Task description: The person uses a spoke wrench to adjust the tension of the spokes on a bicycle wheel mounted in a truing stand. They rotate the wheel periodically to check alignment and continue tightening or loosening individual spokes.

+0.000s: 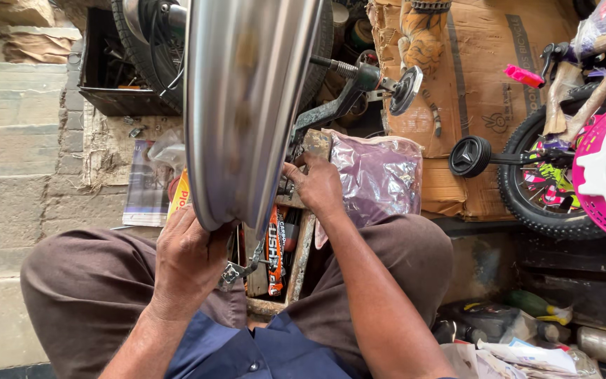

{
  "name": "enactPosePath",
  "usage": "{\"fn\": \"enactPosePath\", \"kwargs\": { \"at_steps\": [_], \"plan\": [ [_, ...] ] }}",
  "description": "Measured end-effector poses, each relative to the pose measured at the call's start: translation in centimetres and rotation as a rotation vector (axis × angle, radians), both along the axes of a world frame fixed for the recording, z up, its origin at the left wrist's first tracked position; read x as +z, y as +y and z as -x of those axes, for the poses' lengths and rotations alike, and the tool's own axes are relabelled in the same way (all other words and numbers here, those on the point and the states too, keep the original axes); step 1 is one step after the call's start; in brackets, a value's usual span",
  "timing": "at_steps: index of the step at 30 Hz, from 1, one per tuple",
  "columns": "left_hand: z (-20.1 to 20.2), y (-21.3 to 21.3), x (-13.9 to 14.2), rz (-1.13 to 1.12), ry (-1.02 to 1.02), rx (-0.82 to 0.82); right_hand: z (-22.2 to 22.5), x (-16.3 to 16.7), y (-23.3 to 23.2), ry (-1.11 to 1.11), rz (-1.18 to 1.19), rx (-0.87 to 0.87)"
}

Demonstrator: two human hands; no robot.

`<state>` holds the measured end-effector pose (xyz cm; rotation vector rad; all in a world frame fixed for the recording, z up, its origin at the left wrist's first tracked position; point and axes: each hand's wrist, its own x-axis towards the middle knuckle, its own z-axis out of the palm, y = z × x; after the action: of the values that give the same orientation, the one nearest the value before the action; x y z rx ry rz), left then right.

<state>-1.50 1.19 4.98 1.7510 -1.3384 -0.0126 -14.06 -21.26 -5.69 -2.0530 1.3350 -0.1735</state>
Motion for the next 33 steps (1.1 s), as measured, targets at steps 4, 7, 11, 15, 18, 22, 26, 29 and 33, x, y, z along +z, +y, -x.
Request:
{"fn": "enactPosePath", "kwargs": {
  "at_steps": [4,7,11,15,18,22,26,29,33],
  "plan": [
    [-0.2,-0.3,-0.2,0.008,-0.068,-0.026,-0.1,0.4,0.1,-0.028,-0.001,-0.003],
    [-0.2,-0.5,-1.0,-0.008,0.015,0.009,-0.3,0.9,0.3,-0.002,-0.052,-0.005],
    [-0.4,-0.3,-1.7,-0.02,-0.041,-0.023,-0.1,2.1,0.8,-0.052,0.015,0.025],
    [-0.6,0.3,-2.0,-0.04,-0.136,-0.032,1.2,4.4,1.2,-0.285,-0.236,-0.133],
    [-0.6,0.7,-2.2,-0.129,-0.299,-0.021,2.7,6.2,1.4,-0.498,-0.653,-0.252],
    [-0.6,0.9,-2.2,-0.084,-0.365,-0.034,3.8,7.5,2.6,-0.706,-0.889,-0.083],
    [-0.7,1.0,-1.6,-0.103,-0.496,-0.033,3.3,7.5,4.1,-0.711,-0.95,-0.033],
    [-0.3,1.0,-1.2,-0.083,-0.307,-0.018,1.9,6.9,4.2,-0.47,-0.631,-0.147],
    [0.1,1.0,-1.2,-0.081,-0.044,0.012,-0.4,5.8,3.5,-0.56,-0.617,-0.194]
  ]
}}
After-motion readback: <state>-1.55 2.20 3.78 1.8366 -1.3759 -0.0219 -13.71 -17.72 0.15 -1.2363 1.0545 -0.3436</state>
